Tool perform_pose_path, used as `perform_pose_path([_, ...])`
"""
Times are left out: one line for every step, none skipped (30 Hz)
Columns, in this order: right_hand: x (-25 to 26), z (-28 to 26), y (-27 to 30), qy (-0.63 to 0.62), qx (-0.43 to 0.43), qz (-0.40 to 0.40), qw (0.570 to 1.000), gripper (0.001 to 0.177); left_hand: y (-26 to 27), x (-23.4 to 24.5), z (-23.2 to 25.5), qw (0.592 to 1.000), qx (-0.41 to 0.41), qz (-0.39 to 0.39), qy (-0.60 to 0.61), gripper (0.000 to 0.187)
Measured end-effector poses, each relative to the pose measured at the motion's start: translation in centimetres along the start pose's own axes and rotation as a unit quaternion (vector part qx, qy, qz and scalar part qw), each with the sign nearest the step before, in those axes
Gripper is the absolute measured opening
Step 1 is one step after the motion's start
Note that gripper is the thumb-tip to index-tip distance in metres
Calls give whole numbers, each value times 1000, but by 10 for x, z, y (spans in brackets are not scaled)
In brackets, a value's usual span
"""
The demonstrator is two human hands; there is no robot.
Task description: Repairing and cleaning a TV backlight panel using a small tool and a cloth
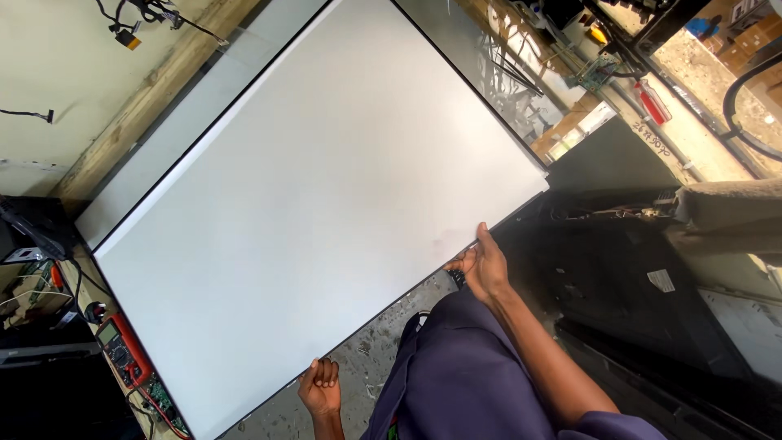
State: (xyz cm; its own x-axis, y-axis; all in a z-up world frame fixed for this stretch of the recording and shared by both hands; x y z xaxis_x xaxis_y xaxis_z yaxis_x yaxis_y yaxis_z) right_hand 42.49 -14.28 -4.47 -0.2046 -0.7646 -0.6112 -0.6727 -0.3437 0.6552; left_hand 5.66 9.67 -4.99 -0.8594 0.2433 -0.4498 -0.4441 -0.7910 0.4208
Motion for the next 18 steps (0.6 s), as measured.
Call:
perform_pose_path([-2, 0, 0, -15, -1, -12, 1000, 45, -2, -1, -2, 1000, 8, 3, 5, 45])
perform_pose_path([-3, -3, -1, -15, 0, -11, 1000, 45, -2, -3, -3, 1000, 9, 2, 5, 45])
perform_pose_path([-4, -3, 0, -10, 3, -18, 1000, 46, -1, -4, 0, 1000, 2, -7, -1, 45])
perform_pose_path([-6, -4, 2, -5, 6, -24, 1000, 47, -1, -5, 3, 1000, -4, -16, -7, 45])
perform_pose_path([-6, -6, 3, -6, 8, -23, 1000, 47, -1, -5, 2, 1000, -3, -18, -8, 45])
perform_pose_path([-5, -7, 4, 5, 4, -11, 1000, 44, -1, -2, 1, 1000, -1, -12, -9, 45])
perform_pose_path([-5, -9, 5, 17, -1, -1, 1000, 42, 0, -1, 0, 1000, 0, -5, -9, 45])
perform_pose_path([-4, -12, 3, 17, 0, -1, 1000, 42, -1, -1, -1, 1000, 0, -6, -9, 45])
perform_pose_path([-3, -12, 2, 32, -2, -2, 999, 48, -2, -1, -1, 1000, -5, -12, -5, 45])
perform_pose_path([-2, -12, 1, 47, -3, -3, 999, 55, -2, -1, -1, 1000, -10, -19, -1, 44])
perform_pose_path([-3, -13, 1, 47, -4, -3, 999, 55, -2, -2, 0, 1000, -10, -17, -1, 44])
perform_pose_path([-3, -14, 2, 48, -10, 12, 999, 46, -2, -2, 0, 1000, -8, -13, -9, 45])
perform_pose_path([-3, -15, 2, 49, -16, 25, 998, 40, -1, -3, 1, 1000, -6, -9, -16, 45])
perform_pose_path([-1, -14, 0, 50, -17, 24, 998, 40, -1, -2, 1, 1000, -7, -8, -15, 45])
perform_pose_path([-1, -14, -3, 68, -8, 8, 998, 47, -1, -2, 1, 1000, -11, -9, -22, 45])
perform_pose_path([-1, -14, -5, 87, 2, -7, 996, 57, -1, -1, 2, 999, -15, -11, -29, 45])
perform_pose_path([-3, -16, -4, 88, 0, -9, 996, 57, -2, 0, 0, 999, -16, -9, -28, 45])
perform_pose_path([-4, -18, -4, 123, 0, -9, 992, 62, -3, 0, -3, 1000, -12, -12, -20, 40])
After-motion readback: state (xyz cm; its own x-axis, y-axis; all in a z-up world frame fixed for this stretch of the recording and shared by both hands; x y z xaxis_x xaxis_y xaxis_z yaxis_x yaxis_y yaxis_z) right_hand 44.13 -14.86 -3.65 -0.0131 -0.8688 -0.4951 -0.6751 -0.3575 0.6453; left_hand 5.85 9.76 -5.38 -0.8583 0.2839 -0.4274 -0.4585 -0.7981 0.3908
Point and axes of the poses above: each hand's wrist, its own y-axis away from the middle knuckle, its own x-axis out of the back of the hand, z = x × y, the point moved 8 cm from there along -y, towards the middle knuckle, and after that the axes turned 2 degrees about -y, right-handed, at the moved point
